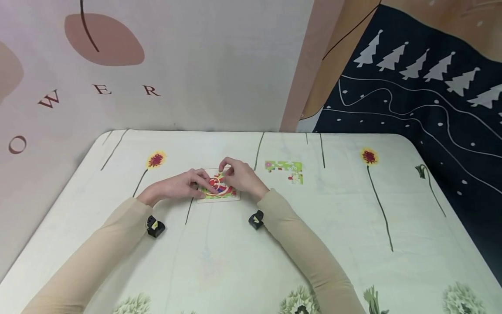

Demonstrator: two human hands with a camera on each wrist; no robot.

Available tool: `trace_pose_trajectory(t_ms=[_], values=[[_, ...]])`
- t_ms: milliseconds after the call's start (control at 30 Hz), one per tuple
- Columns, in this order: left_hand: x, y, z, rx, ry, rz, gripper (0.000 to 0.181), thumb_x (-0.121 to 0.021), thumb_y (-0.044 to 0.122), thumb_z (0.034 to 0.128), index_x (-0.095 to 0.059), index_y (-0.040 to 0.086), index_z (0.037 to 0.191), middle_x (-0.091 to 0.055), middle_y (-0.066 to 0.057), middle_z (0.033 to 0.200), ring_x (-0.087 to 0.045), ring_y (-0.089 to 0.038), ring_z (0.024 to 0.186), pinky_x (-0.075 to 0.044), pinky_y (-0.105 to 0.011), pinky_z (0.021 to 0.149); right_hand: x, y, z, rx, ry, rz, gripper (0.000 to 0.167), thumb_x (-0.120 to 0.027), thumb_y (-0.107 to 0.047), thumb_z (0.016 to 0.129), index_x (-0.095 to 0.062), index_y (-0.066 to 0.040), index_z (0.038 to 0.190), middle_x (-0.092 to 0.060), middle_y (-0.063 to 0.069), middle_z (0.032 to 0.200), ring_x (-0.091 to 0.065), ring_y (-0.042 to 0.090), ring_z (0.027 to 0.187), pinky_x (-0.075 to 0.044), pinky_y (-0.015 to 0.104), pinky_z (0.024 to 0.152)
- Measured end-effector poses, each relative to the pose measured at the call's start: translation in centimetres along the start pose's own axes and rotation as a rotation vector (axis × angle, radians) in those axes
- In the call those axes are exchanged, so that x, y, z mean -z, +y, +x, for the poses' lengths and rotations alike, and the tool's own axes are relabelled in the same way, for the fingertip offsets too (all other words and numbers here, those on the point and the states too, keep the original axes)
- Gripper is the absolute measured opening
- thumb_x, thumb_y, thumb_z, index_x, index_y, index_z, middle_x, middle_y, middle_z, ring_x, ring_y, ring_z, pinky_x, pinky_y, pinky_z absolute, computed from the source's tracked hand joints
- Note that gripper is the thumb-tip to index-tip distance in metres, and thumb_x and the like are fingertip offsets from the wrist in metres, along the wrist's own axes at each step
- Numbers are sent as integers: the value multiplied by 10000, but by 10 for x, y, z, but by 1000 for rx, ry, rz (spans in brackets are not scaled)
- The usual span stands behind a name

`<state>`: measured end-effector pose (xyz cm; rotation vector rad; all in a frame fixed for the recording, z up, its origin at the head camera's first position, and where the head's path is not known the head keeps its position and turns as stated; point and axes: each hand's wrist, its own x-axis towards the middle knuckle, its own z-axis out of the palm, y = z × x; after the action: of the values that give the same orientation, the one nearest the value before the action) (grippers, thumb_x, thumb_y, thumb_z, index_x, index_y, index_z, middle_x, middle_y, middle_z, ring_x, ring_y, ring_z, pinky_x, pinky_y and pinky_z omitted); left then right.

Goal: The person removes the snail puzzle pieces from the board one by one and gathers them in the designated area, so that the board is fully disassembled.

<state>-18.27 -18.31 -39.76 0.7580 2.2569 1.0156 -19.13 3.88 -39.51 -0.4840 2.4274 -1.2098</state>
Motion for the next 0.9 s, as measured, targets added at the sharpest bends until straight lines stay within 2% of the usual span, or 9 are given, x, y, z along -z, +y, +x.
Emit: trace_pose_trajectory(t_ms=[267,533,767,900], values=[[0,-2,1,-17,1,8,282,-654,-2,868,-762,61,1121,-562,-127,1133,-432,-232,1078,-327,-362,904,2,-1,-2,-25,7,32,189,-612,-43,953,-617,-133,1119,-687,127,1083,-639,217,954,-478,278,781],[0,-1,0,15,4,20,293,-648,10,873,-761,76,1135,-552,-119,1143,-430,-239,1094,-330,-369,915,7,-2,-5,-35,23,53,194,-607,-46,956,-629,-141,1124,-685,116,1057,-633,214,950,-460,298,804],[0,1,-1,14,7,12,300,-644,-7,868,-762,74,1132,-544,-117,1131,-423,-237,1086,-328,-368,906,10,-1,-8,-21,42,56,191,-610,-39,951,-633,-126,1119,-689,121,1029,-634,201,915,-449,270,763],[-1,1,-1,26,6,8,298,-644,-3,871,-763,80,1132,-527,-110,1129,-412,-236,1089,-325,-363,896,13,1,-11,-21,55,48,193,-620,-48,945,-633,-126,1121,-694,126,1041,-652,207,909,-441,284,781]])
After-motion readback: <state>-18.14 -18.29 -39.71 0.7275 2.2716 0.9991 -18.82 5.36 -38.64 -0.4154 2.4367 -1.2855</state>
